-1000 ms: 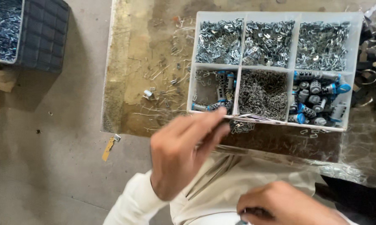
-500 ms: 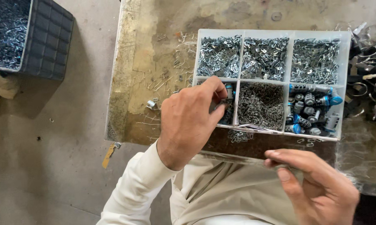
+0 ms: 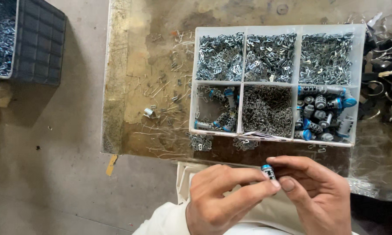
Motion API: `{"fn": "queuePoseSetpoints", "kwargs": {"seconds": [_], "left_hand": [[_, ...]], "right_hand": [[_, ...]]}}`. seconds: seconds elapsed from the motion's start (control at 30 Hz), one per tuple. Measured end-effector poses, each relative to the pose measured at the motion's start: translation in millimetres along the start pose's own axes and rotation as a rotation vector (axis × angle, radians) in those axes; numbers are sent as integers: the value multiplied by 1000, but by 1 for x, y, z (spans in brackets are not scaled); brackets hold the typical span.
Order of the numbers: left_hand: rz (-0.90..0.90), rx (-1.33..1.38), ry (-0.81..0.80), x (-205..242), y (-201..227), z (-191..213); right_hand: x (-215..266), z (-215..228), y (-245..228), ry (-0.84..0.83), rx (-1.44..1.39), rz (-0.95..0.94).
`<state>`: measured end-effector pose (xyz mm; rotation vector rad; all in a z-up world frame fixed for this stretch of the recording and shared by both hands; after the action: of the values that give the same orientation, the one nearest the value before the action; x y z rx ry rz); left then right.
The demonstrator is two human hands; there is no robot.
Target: The person repeatedly picks small metal clips from a compartmentalized tray and attaches them to a cylindrical component with blue ends. The person handles the items one at a time, rotating the cylinder to add clips, then places the cylinder back into the tray.
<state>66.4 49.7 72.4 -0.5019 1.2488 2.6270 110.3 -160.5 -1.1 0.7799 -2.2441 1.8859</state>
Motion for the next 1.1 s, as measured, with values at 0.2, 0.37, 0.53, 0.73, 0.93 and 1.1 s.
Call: {"fn": "queuePoseSetpoints", "kwargs": {"seconds": [0.2, 0.37, 0.53, 0.73, 0.93, 1.1], "left_hand": [[219, 281, 91, 22, -7, -28], [256, 251, 57, 15, -11, -23], [132, 116, -20, -11, -11, 1], [60, 27, -30, -64, -36, 22], [101, 16, -274, -105, -62, 4], [63, 37, -284, -105, -69, -4]], "right_hand": [[3, 14, 11, 86, 151, -74], [3, 13, 5, 22, 142, 34], [-8, -22, -39, 11, 298, 251], [-52, -49, -107, 35, 1292, 800], [-67, -65, -103, 72, 1328, 749], [-61, -49, -94, 185, 1112, 610]]}}
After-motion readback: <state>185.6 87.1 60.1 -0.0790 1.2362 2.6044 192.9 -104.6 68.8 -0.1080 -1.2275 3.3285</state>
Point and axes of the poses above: each hand's wrist, its own x-axis away from the middle knuckle, its own z-axis out of the back of the hand, y = z × x, the point moved 2 cm from there along -x, towards the middle knuckle, and after that the axes turned 7 degrees about -x, right-handed, at the moved point
